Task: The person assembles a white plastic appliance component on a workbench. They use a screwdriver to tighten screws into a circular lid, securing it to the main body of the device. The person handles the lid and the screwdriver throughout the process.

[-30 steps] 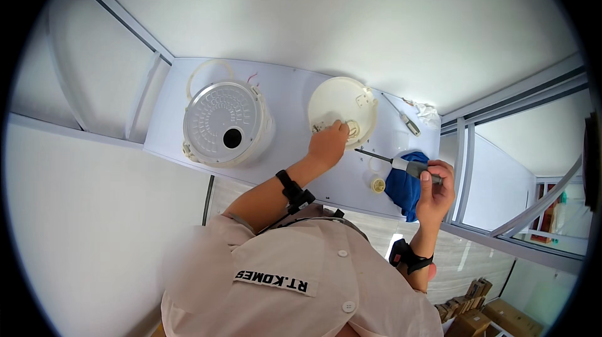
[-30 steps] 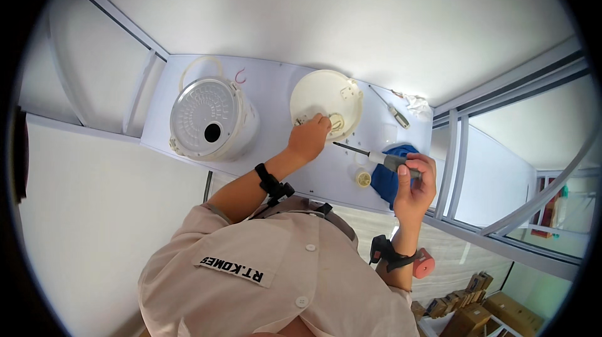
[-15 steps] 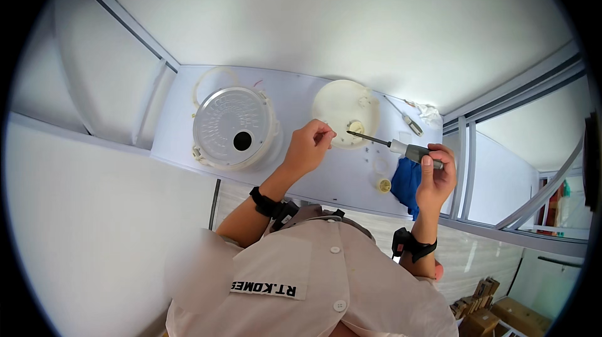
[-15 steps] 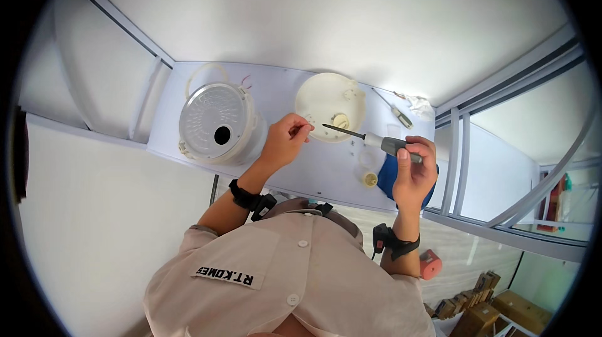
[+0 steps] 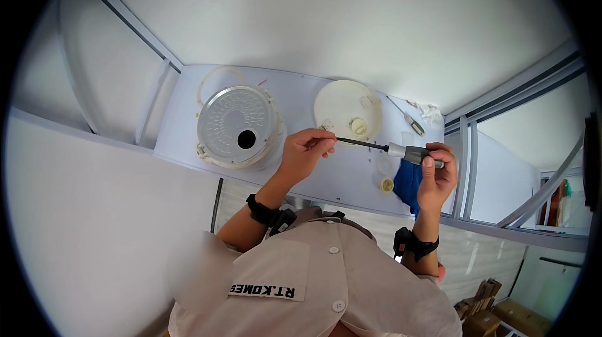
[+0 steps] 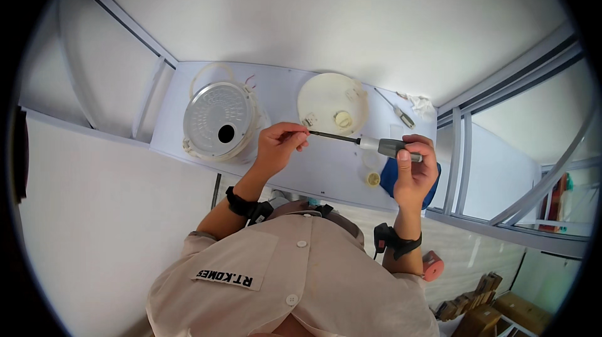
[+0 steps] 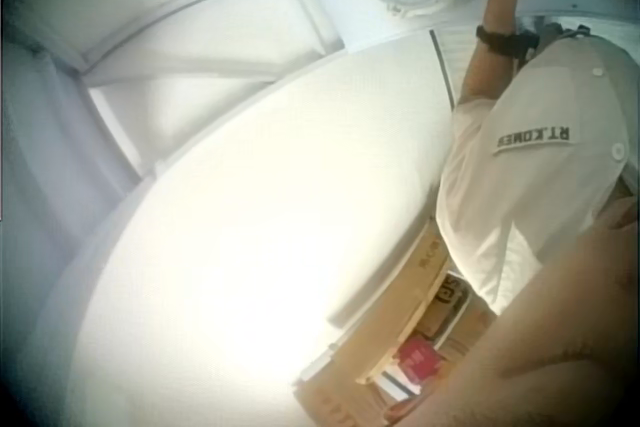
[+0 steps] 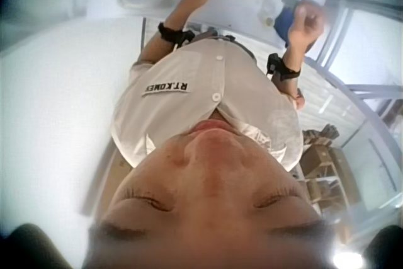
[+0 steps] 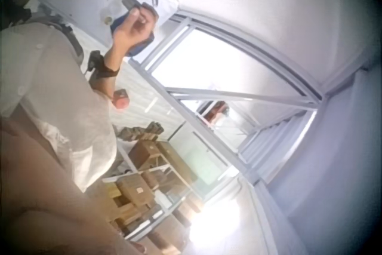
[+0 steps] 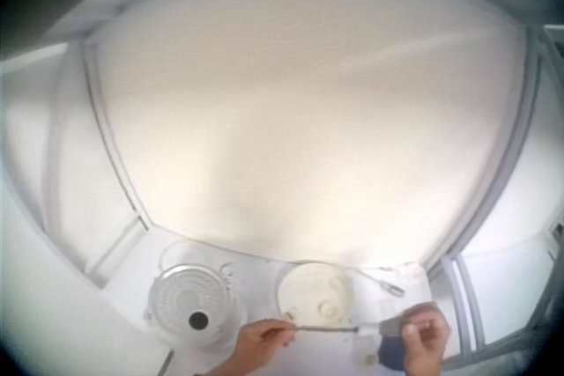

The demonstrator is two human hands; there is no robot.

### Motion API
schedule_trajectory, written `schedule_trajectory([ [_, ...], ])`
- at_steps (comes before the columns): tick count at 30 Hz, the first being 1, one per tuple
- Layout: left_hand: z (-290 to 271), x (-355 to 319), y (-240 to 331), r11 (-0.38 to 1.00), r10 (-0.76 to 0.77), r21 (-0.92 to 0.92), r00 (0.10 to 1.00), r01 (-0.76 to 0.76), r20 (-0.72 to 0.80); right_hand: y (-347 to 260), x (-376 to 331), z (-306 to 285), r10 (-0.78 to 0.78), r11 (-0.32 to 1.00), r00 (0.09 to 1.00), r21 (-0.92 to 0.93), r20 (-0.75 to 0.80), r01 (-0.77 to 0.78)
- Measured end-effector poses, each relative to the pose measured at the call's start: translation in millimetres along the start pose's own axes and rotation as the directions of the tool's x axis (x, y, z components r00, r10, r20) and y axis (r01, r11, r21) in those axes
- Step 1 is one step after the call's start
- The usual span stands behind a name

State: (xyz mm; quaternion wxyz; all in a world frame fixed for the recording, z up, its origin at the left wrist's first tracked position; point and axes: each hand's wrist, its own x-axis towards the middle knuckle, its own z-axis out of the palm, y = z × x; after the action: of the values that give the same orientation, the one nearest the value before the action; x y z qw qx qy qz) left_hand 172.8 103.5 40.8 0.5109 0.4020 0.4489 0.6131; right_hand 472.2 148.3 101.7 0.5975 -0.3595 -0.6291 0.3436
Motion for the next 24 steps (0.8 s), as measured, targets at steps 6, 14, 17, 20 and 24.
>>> schedule_trajectory([
  [6,6.4,-3.3,-1.4,0.999,0.001,0.036,1.0,-0.001,-0.003,1.5,-4.4,-5.1,-0.003,1.0,1.0,0.025,0.013,0.003],
  [14,15.7,1.5,-3.7,0.999,0.037,0.003,0.998,-0.037,0.048,-5.0,-1.7,-13.9,-0.01,1.0,0.999,0.018,0.049,0.009],
  [17,19.2,1.0,-0.8,0.999,0.011,0.047,0.997,-0.014,0.077,-7.3,-0.7,-18.8,0.064,0.996,0.996,0.066,0.061,-0.068],
  [20,20.9,-0.2,0.4,0.978,0.116,0.155,0.979,-0.142,0.168,-2.9,2.1,-32.5,0.105,0.993,0.994,0.049,0.031,-0.107],
  [24,21.3,-2.2,28.2,0.767,0.293,0.475,0.894,-0.431,0.338,-2.5,11.2,-30.7,0.087,0.992,0.996,0.091,0.03,-0.09],
])
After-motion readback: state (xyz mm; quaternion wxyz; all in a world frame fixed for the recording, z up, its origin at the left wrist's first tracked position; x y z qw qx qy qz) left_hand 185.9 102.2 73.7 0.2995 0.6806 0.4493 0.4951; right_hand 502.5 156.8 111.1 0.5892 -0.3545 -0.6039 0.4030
